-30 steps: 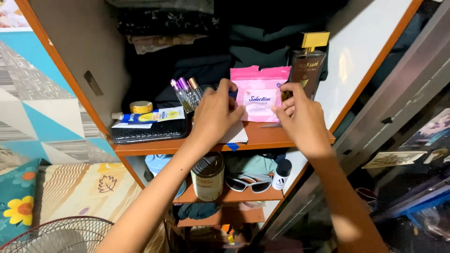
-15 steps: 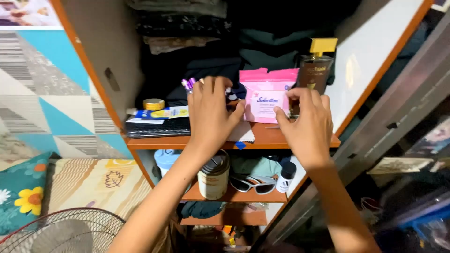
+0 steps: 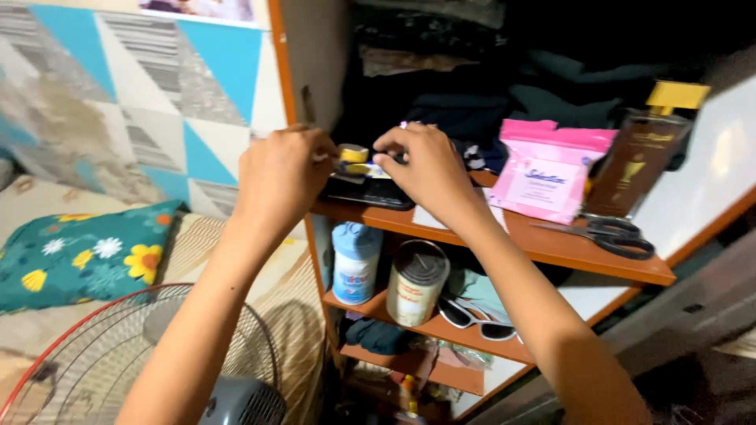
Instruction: Organizing various household items on a dresser, including Rubik's cubes, tissue packs, and a washbag.
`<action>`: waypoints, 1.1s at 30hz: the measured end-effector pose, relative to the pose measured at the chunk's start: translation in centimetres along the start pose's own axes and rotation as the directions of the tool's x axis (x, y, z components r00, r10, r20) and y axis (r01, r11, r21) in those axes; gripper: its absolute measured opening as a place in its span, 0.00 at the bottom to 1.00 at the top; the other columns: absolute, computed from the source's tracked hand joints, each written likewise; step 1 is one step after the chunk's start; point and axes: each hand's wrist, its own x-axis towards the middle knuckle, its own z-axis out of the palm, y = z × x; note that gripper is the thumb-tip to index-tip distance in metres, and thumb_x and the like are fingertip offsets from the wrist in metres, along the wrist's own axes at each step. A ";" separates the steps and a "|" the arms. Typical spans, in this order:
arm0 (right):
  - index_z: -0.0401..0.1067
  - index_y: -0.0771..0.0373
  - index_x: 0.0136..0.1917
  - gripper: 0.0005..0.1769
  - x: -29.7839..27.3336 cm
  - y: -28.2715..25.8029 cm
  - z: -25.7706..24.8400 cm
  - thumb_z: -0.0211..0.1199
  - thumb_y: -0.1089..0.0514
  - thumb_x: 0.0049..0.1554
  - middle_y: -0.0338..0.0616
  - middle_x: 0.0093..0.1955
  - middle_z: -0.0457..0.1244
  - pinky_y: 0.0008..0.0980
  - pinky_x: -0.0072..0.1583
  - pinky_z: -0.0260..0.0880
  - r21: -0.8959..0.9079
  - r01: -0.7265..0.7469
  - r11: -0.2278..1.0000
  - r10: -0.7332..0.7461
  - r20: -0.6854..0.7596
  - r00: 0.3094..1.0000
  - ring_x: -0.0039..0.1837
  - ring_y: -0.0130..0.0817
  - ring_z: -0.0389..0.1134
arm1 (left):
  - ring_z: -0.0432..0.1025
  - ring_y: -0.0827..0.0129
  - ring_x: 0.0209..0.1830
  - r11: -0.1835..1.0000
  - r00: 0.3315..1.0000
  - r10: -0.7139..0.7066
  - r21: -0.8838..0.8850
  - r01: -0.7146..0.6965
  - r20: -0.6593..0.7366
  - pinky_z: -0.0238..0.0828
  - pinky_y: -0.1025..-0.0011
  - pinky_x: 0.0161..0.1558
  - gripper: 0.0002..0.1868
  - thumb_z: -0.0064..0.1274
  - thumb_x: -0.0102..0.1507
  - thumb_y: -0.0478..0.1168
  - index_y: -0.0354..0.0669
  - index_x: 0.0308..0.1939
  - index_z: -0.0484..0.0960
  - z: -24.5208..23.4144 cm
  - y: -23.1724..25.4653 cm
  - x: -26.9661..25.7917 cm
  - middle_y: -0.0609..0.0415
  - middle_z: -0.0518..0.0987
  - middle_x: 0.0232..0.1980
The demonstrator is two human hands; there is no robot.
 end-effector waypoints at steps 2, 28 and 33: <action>0.81 0.56 0.50 0.11 1.3 -0.1 1.5 0.70 0.52 0.55 0.44 0.45 0.68 0.44 0.56 0.63 -0.062 0.045 0.997 -0.045 -0.002 0.999 0.52 0.44 0.67 | 0.79 0.51 0.36 0.999 1.000 -0.013 0.036 0.012 0.011 0.74 0.55 0.36 0.07 0.62 0.58 0.42 0.49 0.38 0.88 0.3 -0.5 -0.7 0.51 0.84 0.38; 0.77 0.59 0.52 0.10 2.1 1.8 0.8 0.68 0.58 0.56 0.44 0.48 0.67 0.36 0.56 0.71 0.147 -0.028 0.989 0.040 -0.079 0.996 0.52 0.38 0.71 | 0.77 0.54 0.32 0.987 0.987 0.103 -0.108 -0.117 -0.123 0.72 0.57 0.32 0.06 0.59 0.62 0.43 0.49 0.40 0.85 2.6 1.4 -0.5 0.55 0.81 0.42; 0.78 0.65 0.47 0.08 1.3 4.2 -0.6 0.71 0.62 0.54 0.49 0.45 0.69 0.39 0.51 0.73 -0.100 -0.250 0.963 0.214 -0.275 0.937 0.45 0.42 0.73 | 0.77 0.55 0.37 0.982 0.969 0.160 -0.074 -0.177 -0.186 0.73 0.58 0.36 0.02 0.61 0.58 0.40 0.50 0.31 0.84 7.7 1.7 2.3 0.55 0.82 0.34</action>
